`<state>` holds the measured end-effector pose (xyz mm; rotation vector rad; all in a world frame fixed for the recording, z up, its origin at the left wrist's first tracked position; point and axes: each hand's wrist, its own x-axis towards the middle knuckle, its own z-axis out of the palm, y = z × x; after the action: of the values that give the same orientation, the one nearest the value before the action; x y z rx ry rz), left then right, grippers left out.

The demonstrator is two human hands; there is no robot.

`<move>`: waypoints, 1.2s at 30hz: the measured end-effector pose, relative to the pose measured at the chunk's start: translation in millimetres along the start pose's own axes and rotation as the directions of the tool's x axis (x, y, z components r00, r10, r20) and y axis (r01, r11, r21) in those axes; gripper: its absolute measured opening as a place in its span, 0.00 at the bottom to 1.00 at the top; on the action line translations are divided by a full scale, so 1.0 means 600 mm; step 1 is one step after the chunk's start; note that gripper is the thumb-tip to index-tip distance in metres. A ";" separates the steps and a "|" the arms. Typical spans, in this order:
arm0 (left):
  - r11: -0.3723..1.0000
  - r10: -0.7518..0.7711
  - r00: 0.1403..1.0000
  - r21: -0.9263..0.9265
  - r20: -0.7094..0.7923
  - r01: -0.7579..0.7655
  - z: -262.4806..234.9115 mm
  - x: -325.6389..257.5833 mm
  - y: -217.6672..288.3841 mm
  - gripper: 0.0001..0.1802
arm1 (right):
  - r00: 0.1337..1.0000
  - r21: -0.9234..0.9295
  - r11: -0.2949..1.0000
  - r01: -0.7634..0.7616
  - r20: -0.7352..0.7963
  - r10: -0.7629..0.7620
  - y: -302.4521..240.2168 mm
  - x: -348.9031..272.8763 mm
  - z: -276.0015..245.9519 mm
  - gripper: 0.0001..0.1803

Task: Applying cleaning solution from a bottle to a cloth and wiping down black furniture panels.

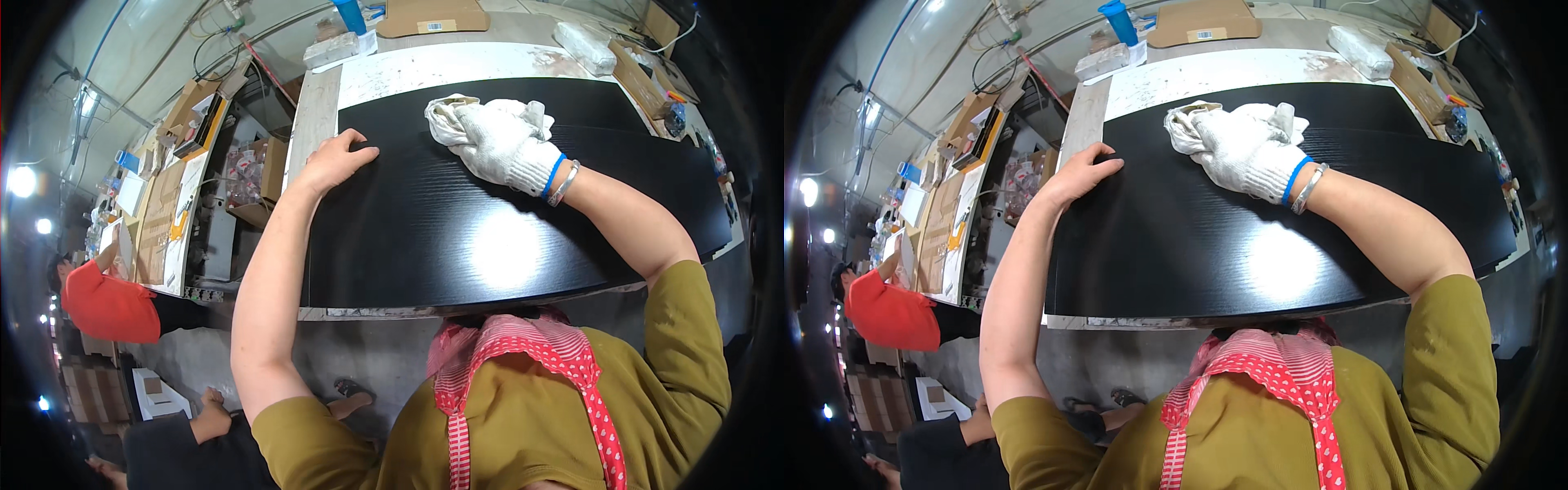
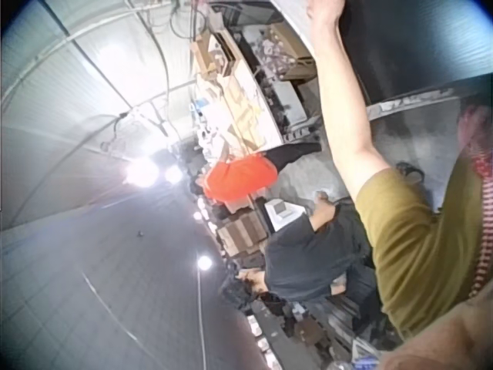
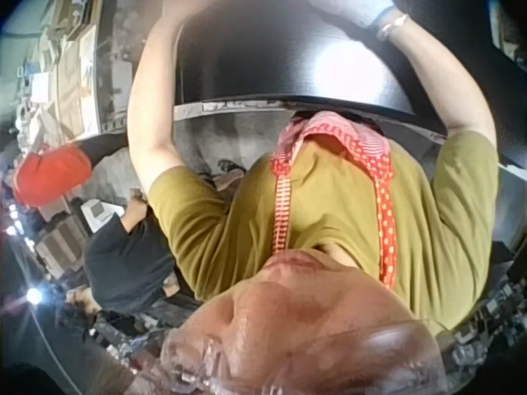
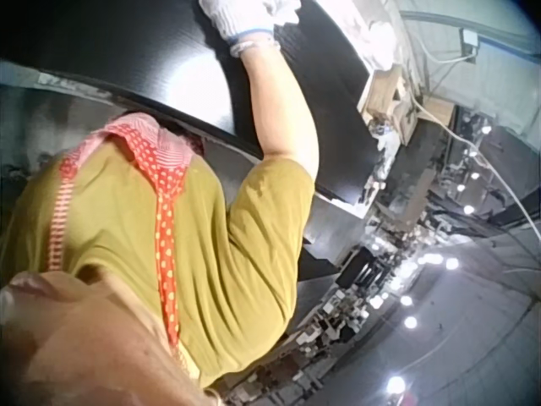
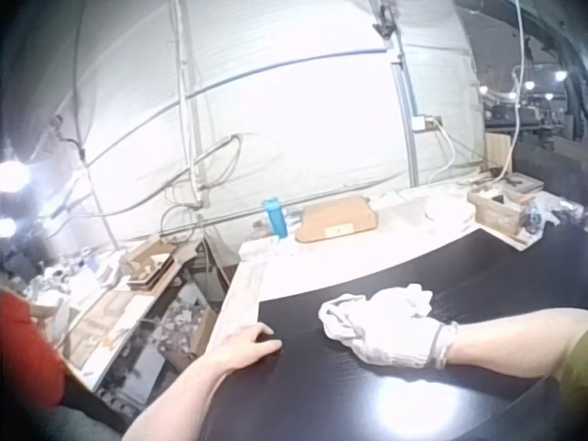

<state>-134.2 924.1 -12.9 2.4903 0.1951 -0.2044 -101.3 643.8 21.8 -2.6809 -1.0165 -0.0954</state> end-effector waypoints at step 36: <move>0.767 0.633 0.767 0.213 -0.100 -0.605 0.194 -0.272 0.160 0.39 | 0.671 0.645 0.488 0.588 -0.052 -0.740 -0.169 0.113 0.171 0.07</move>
<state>-287.4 763.3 -18.1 2.5862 -0.6137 0.2840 -120.6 788.1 -42.8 -1.5825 -1.7673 0.3637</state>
